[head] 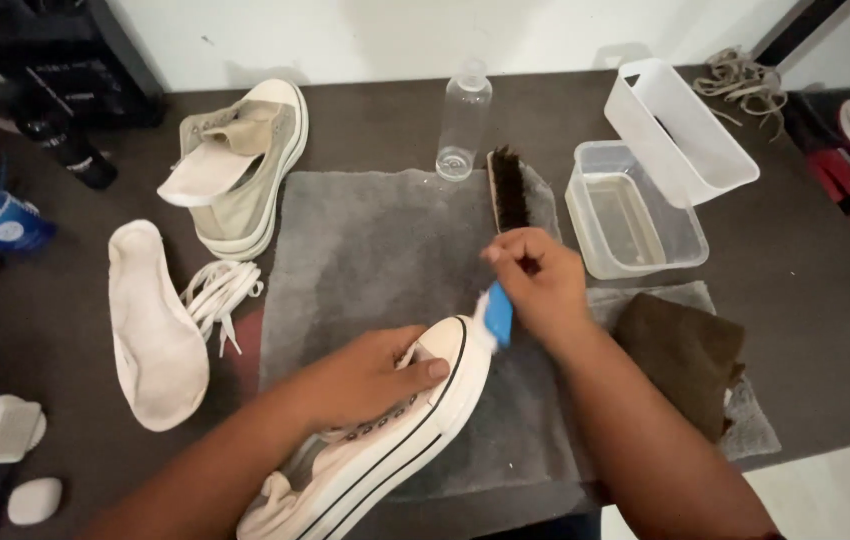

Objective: The person scrubs the toe cap of a white sneaker with a blue brush, then wipes the area with a brown cloth. The person repeats the scrubbing and wiping cycle on the same shoe.

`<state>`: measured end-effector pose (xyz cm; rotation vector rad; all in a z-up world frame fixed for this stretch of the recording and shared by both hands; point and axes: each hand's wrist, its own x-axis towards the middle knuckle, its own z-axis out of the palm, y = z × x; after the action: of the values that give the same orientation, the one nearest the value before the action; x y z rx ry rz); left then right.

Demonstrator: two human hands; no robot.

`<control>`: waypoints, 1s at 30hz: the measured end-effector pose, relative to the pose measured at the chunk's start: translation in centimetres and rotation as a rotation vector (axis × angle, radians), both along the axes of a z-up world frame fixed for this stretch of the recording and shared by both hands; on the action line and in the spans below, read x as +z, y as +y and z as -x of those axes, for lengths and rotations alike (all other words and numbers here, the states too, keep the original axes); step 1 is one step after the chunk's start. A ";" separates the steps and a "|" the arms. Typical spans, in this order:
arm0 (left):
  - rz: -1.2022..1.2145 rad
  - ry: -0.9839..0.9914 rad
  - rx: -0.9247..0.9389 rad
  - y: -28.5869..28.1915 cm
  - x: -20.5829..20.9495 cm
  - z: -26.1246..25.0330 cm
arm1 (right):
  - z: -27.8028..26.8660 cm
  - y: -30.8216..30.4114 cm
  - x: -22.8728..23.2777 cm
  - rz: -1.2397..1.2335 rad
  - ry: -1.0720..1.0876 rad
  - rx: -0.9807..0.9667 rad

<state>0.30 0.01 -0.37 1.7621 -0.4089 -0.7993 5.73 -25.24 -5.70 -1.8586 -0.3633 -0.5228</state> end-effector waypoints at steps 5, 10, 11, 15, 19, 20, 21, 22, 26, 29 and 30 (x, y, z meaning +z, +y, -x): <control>0.003 -0.034 -0.014 0.0 -1.2 -0.2 | 3.6 2.8 3.1 -0.114 -0.146 0.263; 0.030 -0.029 0.017 0.0 -0.9 0.0 | 0.7 0.5 0.5 -0.056 -0.196 0.077; 0.028 -0.036 -0.001 0.0 -0.8 0.0 | 1.5 1.1 1.5 -0.032 -0.203 0.087; 0.081 -0.034 0.019 -0.1 -1.9 -0.2 | 5.1 3.8 4.2 -0.052 -0.263 0.275; 0.054 -0.043 0.023 0.0 -0.2 0.2 | 1.8 0.9 2.1 0.102 -0.246 -0.055; 0.051 -0.040 0.022 -0.1 -0.5 0.2 | 2.5 1.7 3.1 0.124 -0.274 -0.077; 0.049 -0.038 0.020 -0.1 -0.8 0.2 | 3.2 2.6 4.1 0.146 -0.302 -0.100; 0.061 -0.038 0.024 -0.1 -0.7 0.1 | 4.0 3.1 4.2 0.157 -0.303 -0.094; 0.031 -0.036 0.039 -0.2 -0.6 0.1 | 3.7 1.9 2.2 -0.006 -0.379 0.238; 0.035 -0.027 0.038 0.1 -0.8 0.1 | 1.8 0.7 0.2 -0.183 -0.258 0.029; 0.035 -0.025 0.034 0.1 -1.0 0.0 | 1.4 0.4 -0.2 -0.322 -0.116 -0.121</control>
<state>0.31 0.14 -1.34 1.7434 -0.4063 -0.7418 4.34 -24.80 -5.86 -1.5480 -0.2285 -0.7301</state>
